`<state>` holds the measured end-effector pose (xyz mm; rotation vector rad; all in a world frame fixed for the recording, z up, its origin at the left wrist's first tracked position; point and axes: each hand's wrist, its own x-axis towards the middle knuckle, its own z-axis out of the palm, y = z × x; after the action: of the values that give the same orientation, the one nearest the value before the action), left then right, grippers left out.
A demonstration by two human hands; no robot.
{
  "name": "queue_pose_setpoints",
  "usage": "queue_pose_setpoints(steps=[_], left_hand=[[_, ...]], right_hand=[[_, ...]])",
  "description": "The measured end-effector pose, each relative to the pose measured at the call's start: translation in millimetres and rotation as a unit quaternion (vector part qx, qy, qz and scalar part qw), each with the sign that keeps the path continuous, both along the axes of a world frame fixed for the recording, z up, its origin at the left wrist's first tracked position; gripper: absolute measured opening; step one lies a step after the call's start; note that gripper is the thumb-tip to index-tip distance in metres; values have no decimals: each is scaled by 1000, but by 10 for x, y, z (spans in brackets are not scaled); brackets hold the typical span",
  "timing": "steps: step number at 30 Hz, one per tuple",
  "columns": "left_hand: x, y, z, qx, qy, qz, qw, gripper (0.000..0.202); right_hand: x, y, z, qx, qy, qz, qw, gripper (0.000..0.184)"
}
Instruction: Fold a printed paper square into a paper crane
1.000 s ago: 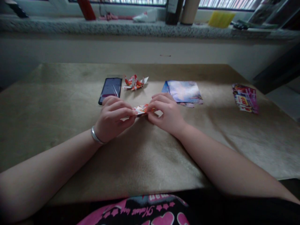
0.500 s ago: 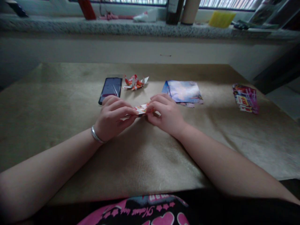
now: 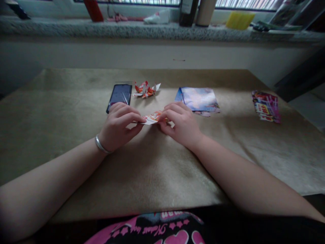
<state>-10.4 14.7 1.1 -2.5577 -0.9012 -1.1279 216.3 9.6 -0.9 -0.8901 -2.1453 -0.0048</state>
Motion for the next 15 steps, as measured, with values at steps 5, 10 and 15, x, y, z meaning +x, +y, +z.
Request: queue_pose_setpoints(steps=[5, 10, 15], left_hand=[[-6, -8, 0, -36, 2, -7, 999, 6], [-8, -5, -1, 10, -36, 15, 999, 5], [-37, 1, 11, 88, -75, 49, 992, 3]], right_hand=[[-4, -13, 6, 13, -12, -7, 1000, 3], [7, -24, 25, 27, -10, -6, 1000, 5], [22, -22, 30, 11, 23, -18, 1000, 5]])
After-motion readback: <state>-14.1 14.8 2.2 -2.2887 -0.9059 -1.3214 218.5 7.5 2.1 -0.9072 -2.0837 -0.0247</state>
